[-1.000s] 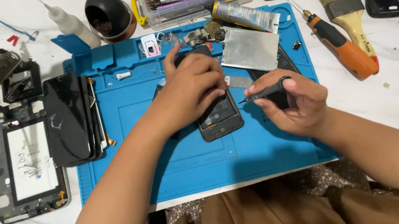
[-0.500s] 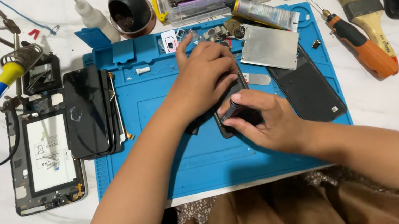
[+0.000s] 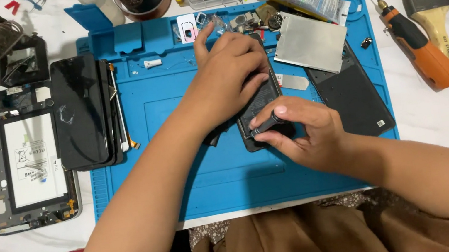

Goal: The person disassembles a smartphone by removing screws from the back and using a prying tool to separate the back cover. They carefully lift the cover to expose the internal components, including the battery and circuit board.

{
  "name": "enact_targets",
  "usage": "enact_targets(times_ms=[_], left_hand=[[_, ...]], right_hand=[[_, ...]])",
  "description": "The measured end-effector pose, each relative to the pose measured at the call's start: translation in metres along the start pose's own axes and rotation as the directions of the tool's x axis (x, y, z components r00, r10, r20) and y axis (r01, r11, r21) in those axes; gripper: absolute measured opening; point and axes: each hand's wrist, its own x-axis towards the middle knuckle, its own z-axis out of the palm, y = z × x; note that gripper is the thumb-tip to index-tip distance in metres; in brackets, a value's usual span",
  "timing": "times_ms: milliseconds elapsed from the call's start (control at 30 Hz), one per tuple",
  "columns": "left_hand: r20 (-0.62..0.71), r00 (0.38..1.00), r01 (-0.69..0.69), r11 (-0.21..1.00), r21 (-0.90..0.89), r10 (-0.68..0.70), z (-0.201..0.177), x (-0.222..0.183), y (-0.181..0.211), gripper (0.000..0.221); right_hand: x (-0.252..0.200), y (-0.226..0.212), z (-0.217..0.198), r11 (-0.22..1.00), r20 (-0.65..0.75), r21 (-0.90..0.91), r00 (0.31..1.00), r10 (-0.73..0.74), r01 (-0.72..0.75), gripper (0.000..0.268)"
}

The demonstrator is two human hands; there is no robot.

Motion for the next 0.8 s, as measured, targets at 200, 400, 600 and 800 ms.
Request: enact_targets(times_ms=[200, 400, 600, 800], left_hand=[[-0.002, 1.0, -0.009, 1.0, 0.003, 0.009, 0.0029, 0.0006, 0.0007, 0.009], [-0.019, 1.0, -0.017, 1.0, 0.011, 0.017, 0.0, 0.0003, 0.0026, 0.009], [-0.029, 0.999, -0.038, 0.999, 0.017, 0.039, 0.0011, -0.0002, 0.0036, 0.009], [-0.029, 0.999, -0.043, 0.999, 0.022, 0.044, 0.0009, 0.0003, 0.0064, 0.01]], right_hand=[[0.0002, 0.0025, -0.0004, 0.998, 0.019, -0.037, 0.999, -0.048, 0.049, 0.071], [0.0016, 0.0016, 0.0022, 0.998, 0.028, -0.028, 0.998, -0.062, 0.063, 0.067], [0.0035, 0.0023, 0.0028, 0.996, 0.028, -0.04, 0.997, -0.075, 0.076, 0.067], [0.0051, 0.0056, 0.0038, 0.993, 0.056, -0.085, 0.996, -0.076, 0.081, 0.082]])
